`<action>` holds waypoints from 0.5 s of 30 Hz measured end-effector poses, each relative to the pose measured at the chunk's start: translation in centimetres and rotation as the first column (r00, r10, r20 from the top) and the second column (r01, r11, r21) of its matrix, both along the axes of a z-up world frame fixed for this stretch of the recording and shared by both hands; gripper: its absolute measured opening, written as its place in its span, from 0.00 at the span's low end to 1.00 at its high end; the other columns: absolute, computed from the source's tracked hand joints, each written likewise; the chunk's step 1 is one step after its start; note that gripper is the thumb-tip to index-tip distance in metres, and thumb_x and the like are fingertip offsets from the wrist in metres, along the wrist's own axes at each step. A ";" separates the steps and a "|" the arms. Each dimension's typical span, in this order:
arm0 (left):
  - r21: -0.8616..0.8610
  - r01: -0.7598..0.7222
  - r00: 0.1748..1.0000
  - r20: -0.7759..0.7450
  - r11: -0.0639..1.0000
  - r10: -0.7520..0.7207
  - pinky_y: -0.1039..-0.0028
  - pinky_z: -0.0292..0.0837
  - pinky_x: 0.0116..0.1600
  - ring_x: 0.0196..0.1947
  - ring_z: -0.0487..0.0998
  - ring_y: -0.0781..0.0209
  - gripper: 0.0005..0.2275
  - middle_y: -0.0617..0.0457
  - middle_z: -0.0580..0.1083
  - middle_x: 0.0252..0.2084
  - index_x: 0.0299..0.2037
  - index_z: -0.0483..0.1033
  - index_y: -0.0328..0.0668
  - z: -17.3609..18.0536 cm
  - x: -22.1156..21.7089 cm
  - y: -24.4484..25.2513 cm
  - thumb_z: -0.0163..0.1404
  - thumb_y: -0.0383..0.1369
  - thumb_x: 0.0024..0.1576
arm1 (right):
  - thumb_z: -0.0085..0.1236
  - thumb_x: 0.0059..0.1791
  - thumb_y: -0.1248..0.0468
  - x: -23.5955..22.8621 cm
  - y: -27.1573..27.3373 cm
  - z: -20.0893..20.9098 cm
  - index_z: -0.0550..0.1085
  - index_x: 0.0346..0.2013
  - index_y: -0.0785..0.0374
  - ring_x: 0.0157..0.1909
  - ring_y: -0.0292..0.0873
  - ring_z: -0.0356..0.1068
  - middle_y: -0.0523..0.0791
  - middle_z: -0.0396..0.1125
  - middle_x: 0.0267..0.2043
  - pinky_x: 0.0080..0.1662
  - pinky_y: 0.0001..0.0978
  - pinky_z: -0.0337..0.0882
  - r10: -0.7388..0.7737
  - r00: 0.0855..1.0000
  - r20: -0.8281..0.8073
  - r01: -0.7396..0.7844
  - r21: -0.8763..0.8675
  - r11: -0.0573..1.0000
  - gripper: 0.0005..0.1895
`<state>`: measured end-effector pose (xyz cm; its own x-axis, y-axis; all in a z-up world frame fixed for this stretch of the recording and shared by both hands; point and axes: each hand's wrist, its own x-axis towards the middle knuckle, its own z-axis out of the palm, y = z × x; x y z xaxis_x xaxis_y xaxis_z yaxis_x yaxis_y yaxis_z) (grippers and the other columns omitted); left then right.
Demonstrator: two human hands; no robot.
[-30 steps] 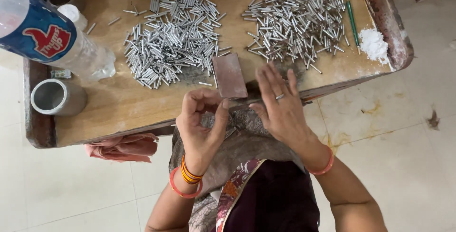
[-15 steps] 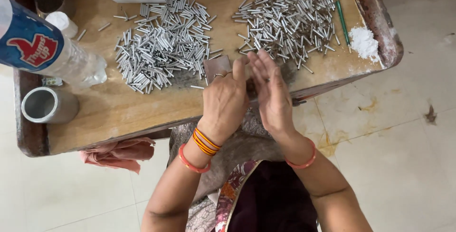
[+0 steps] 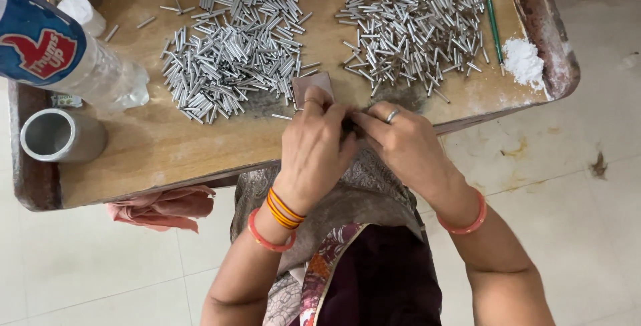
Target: The person sits at a wooden table and repeatedly picks up small metal pins from a pile. They use a small rectangular block to rub or shape the pins before placing them back on the table. The task involves handling the pins one by one with both hands.
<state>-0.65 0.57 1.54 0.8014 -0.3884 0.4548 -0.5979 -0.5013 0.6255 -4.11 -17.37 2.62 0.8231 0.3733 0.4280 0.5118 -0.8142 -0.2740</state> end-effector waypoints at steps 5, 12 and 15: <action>0.202 -0.074 0.997 0.003 0.977 0.075 0.57 0.73 0.37 0.33 0.77 0.44 0.09 0.41 0.70 0.42 0.39 0.76 0.37 -1.4 0.2 -1.1 0.59 0.27 0.48 | 0.67 0.40 0.68 2.1 -0.6 -0.8 0.77 0.38 0.65 0.39 0.52 0.73 0.48 0.69 0.37 0.40 0.41 0.74 0.050 0.998 -0.034 -0.053 -0.121 0.991 0.13; 0.065 -0.069 0.997 0.044 0.996 0.066 0.59 0.73 0.37 0.32 0.77 0.46 0.06 0.46 0.72 0.38 0.34 0.79 0.41 -1.6 0.5 -0.6 0.60 0.32 0.50 | 0.70 0.43 0.71 1.9 -1.9 -3.2 0.77 0.39 0.66 0.35 0.47 0.73 0.47 0.69 0.37 0.37 0.36 0.74 0.092 0.993 0.072 -0.109 0.279 0.954 0.12; 0.039 -0.066 0.997 0.039 0.997 0.065 0.59 0.73 0.38 0.32 0.77 0.48 0.06 0.47 0.72 0.37 0.34 0.80 0.43 -1.9 0.6 -0.7 0.60 0.33 0.50 | 0.71 0.42 0.72 1.6 -2.0 -4.5 0.77 0.38 0.66 0.35 0.46 0.73 0.47 0.70 0.38 0.37 0.36 0.74 0.048 0.990 0.129 -0.084 0.289 0.954 0.13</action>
<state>-0.05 -0.15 -0.32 0.8083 -0.3544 0.4702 -0.5857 -0.5646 0.5815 -2.54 -19.33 -1.90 0.7370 0.2681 0.6205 0.6053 -0.6704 -0.4293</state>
